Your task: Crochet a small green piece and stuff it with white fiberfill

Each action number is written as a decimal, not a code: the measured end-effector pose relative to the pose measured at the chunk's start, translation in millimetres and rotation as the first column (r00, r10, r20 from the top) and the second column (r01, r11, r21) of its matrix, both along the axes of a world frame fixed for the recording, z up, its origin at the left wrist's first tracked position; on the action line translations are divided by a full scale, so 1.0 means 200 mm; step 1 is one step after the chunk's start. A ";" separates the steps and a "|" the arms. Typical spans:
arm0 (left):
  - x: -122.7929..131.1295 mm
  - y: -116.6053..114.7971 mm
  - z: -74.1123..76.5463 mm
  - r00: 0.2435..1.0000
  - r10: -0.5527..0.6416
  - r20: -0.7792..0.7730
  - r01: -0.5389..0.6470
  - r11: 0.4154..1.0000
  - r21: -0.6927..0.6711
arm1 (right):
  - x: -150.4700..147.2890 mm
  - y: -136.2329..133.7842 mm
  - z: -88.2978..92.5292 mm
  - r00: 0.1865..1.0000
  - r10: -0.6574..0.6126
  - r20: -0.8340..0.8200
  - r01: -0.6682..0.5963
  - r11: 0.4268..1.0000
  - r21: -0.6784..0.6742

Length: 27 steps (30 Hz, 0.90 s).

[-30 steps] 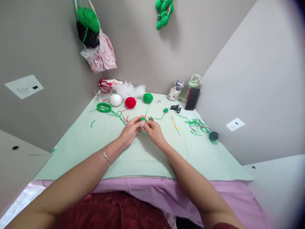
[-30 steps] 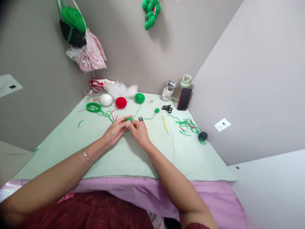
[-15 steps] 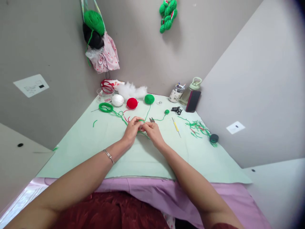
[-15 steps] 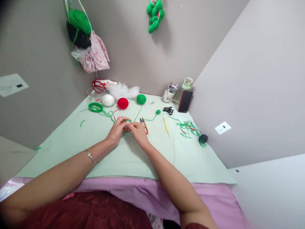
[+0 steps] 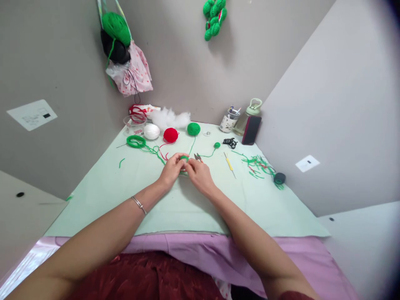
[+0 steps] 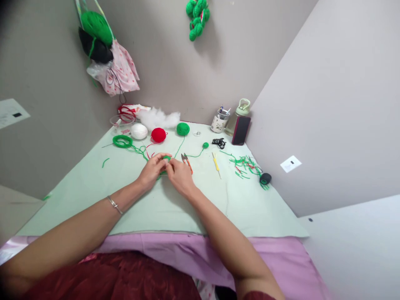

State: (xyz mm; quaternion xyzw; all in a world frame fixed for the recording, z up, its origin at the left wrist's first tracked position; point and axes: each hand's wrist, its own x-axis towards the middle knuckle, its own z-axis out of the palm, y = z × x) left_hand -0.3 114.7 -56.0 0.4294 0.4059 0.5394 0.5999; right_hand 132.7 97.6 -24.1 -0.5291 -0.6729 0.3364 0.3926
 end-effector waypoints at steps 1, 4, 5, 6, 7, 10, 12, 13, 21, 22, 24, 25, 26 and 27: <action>0.00 0.01 -0.01 1.000 0.010 -0.017 -0.010 1.000 -0.007 | -0.01 -0.01 0.00 1.000 0.009 0.003 -0.009 1.000 0.008; 0.01 0.01 -0.02 0.998 0.043 -0.040 -0.044 0.999 -0.021 | -0.04 -0.03 0.00 0.999 0.041 -0.021 -0.041 0.999 0.009; 0.01 0.01 -0.02 0.998 0.050 -0.037 -0.051 0.998 -0.022 | -0.04 -0.02 -0.01 0.998 0.049 -0.039 -0.049 0.999 0.002; 0.01 0.01 -0.01 0.998 0.053 -0.028 -0.054 0.998 -0.021 | -0.04 -0.01 -0.01 0.997 0.053 -0.059 -0.054 0.999 -0.009; 0.02 0.00 -0.01 0.998 0.054 -0.014 -0.054 0.998 -0.018 | -0.04 0.01 -0.02 0.995 0.053 -0.079 -0.055 0.998 -0.022; 0.02 -0.03 0.02 0.998 0.042 0.043 -0.042 0.999 0.002 | -0.02 0.05 -0.05 0.991 0.027 -0.128 -0.035 0.998 -0.061; 0.02 -0.06 0.04 0.996 0.026 0.089 -0.028 0.999 0.021 | -0.01 0.07 -0.06 0.989 -0.001 -0.147 -0.010 0.997 -0.071; 0.02 -0.06 0.05 0.993 0.017 0.113 -0.020 0.999 0.030 | -0.01 0.07 -0.07 0.988 -0.014 -0.153 0.002 0.997 -0.074; -0.01 -0.03 0.07 0.980 -0.065 0.187 0.068 0.998 -0.006 | 0.04 0.06 -0.03 0.991 0.016 -0.136 -0.022 0.999 -0.043; -0.02 -0.02 0.06 0.982 -0.067 0.175 0.072 0.997 -0.020 | 0.04 0.06 -0.02 0.992 0.027 -0.124 -0.032 0.999 -0.033; -0.02 -0.01 0.03 0.988 -0.051 0.143 0.059 0.997 -0.053 | 0.03 0.03 -0.01 0.994 0.051 -0.094 -0.053 0.999 -0.014; -0.02 0.00 0.02 0.992 -0.035 0.125 0.044 0.996 -0.071 | 0.02 0.01 0.00 0.995 0.059 -0.079 -0.060 0.998 -0.006; -0.01 0.00 0.00 0.994 -0.015 0.108 0.024 0.996 -0.089 | 0.00 0.00 0.00 0.996 0.063 -0.066 -0.064 0.998 -0.001; -0.01 0.00 -0.01 0.996 0.007 0.093 0.003 0.994 -0.106 | -0.01 -0.02 0.00 0.996 0.065 -0.058 -0.065 0.998 0.000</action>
